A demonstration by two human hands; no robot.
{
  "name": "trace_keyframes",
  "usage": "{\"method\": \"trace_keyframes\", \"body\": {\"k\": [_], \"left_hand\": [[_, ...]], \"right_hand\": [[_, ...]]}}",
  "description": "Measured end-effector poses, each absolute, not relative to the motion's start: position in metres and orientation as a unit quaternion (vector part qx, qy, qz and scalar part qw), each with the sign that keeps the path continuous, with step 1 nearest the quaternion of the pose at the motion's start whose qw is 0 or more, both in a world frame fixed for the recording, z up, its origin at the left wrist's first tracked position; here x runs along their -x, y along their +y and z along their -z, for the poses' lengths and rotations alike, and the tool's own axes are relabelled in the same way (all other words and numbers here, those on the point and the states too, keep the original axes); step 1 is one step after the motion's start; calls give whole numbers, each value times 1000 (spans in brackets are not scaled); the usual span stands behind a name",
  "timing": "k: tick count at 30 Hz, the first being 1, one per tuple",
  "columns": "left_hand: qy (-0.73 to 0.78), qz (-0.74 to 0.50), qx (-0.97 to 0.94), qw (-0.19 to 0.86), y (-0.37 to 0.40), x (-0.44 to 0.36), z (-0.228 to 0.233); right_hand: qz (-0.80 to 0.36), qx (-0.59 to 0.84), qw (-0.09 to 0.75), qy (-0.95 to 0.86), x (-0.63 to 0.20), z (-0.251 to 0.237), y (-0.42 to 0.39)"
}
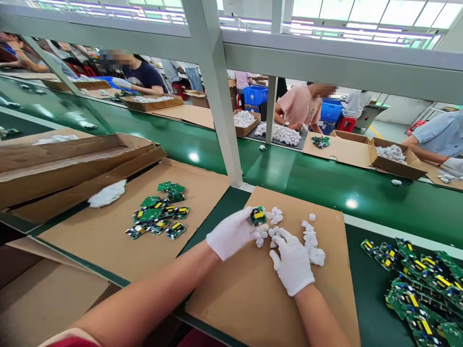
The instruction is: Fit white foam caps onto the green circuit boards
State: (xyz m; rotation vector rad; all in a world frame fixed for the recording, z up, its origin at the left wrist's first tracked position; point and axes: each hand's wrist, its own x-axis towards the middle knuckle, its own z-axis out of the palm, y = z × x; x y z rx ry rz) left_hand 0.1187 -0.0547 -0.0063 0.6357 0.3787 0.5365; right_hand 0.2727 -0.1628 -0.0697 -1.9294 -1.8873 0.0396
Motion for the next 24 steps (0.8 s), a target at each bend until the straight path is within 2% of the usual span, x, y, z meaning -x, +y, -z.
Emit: {"method": "trace_keyframes", "body": {"k": [4, 12, 16, 19, 24], "left_hand": [[166, -239, -211, 933, -63, -141, 22], [166, -228, -196, 939, -60, -136, 40], [174, -233, -208, 934, -60, -133, 39], [185, -237, -218, 929, -58, -132, 36], [191, -184, -246, 932, -61, -133, 29]], "right_hand": [[-11, 724, 214, -655, -272, 60, -166], [45, 749, 158, -641, -263, 64, -159], [33, 747, 143, -649, -263, 66, -165], [-19, 741, 196, -642, -269, 65, -170], [-33, 777, 286, -560, -283, 60, -175]]}}
